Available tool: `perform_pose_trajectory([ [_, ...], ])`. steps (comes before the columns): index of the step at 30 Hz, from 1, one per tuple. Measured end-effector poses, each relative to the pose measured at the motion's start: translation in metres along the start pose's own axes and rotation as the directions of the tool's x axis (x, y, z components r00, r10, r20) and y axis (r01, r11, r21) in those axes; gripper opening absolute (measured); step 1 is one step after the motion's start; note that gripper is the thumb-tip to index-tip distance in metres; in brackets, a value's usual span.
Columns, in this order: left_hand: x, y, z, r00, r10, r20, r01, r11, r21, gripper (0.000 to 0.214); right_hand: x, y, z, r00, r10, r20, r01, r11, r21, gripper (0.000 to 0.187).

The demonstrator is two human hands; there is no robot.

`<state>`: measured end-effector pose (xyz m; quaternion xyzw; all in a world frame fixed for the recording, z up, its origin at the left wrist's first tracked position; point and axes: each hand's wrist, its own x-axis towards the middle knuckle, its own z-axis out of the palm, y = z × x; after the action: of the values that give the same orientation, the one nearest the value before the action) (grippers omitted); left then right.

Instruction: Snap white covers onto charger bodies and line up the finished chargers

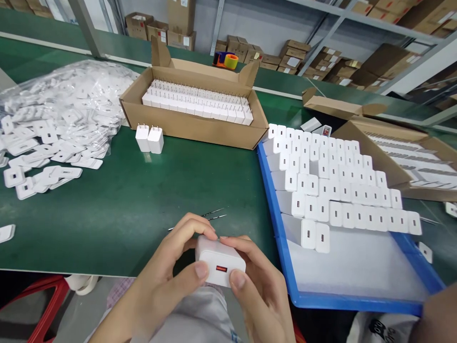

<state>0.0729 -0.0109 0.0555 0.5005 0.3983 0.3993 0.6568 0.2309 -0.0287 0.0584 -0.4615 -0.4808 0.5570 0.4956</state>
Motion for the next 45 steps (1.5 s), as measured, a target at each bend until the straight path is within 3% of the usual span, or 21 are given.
perform_pose_trajectory([
  [4, 0.007, 0.004, 0.001, 0.994, -0.106, -0.021, 0.103, 0.990, -0.098, 0.034, 0.004, 0.007, -0.001, 0.992, 0.122, 0.013, -0.122, 0.990, 0.065, 0.033],
  [9, 0.015, 0.000, 0.005, 0.991, -0.128, -0.038, 0.124, 0.987, -0.102, 0.031, 0.009, 0.015, 0.000, 0.976, 0.215, -0.023, -0.214, 0.977, 0.017, 0.043],
  [13, 0.018, -0.005, 0.003, 0.991, -0.122, -0.061, 0.114, 0.986, -0.118, 0.024, 0.011, 0.018, 0.000, 0.992, 0.122, -0.021, -0.124, 0.971, -0.203, 0.040],
  [16, 0.019, -0.007, 0.000, 0.991, -0.094, -0.095, 0.089, 0.995, -0.053, 0.022, 0.008, 0.018, -0.005, 0.998, -0.059, 0.009, 0.057, 0.917, -0.396, 0.026],
  [18, 0.019, -0.008, 0.000, 0.991, -0.089, -0.103, 0.088, 0.996, -0.012, 0.022, 0.006, 0.016, -0.011, 0.969, -0.237, 0.068, 0.237, 0.818, -0.524, 0.024],
  [21, 0.018, -0.008, 0.002, 0.993, -0.079, -0.087, 0.080, 0.997, 0.018, 0.023, 0.002, 0.010, -0.015, 0.875, -0.421, 0.238, 0.463, 0.587, -0.664, 0.026],
  [24, 0.017, -0.007, 0.006, 0.994, -0.058, -0.096, 0.064, 0.996, 0.063, 0.024, 0.001, 0.007, -0.011, 0.795, -0.501, 0.342, 0.556, 0.375, -0.742, 0.027],
  [27, 0.015, -0.005, 0.010, 0.991, -0.031, -0.129, 0.050, 0.988, 0.147, 0.025, 0.001, 0.008, -0.005, 0.752, -0.554, 0.357, 0.568, 0.268, -0.779, 0.027],
  [30, 0.013, -0.002, 0.015, 0.989, 0.020, -0.149, 0.007, 0.983, 0.181, 0.025, -0.002, 0.014, -0.007, 0.755, -0.571, 0.322, 0.549, 0.283, -0.786, 0.027],
  [34, 0.011, 0.000, 0.023, 0.984, 0.093, -0.150, -0.055, 0.970, 0.237, 0.026, -0.010, 0.025, -0.019, 0.799, -0.530, 0.285, 0.501, 0.326, -0.802, 0.034],
  [41, 0.004, -0.003, 0.041, 0.995, 0.095, -0.005, -0.087, 0.933, 0.350, 0.022, -0.029, 0.012, -0.043, 0.826, -0.522, 0.212, 0.453, 0.392, -0.801, 0.031],
  [43, 0.002, -0.005, 0.045, 0.998, 0.041, 0.039, -0.052, 0.939, 0.339, 0.030, -0.038, 0.001, -0.057, 0.836, -0.539, 0.097, 0.401, 0.481, -0.780, 0.024],
  [45, 0.002, -0.007, 0.045, 0.998, -0.031, 0.062, 0.007, 0.938, 0.347, 0.047, -0.047, -0.007, -0.076, 0.789, -0.588, -0.181, 0.277, 0.603, -0.748, 0.016],
])
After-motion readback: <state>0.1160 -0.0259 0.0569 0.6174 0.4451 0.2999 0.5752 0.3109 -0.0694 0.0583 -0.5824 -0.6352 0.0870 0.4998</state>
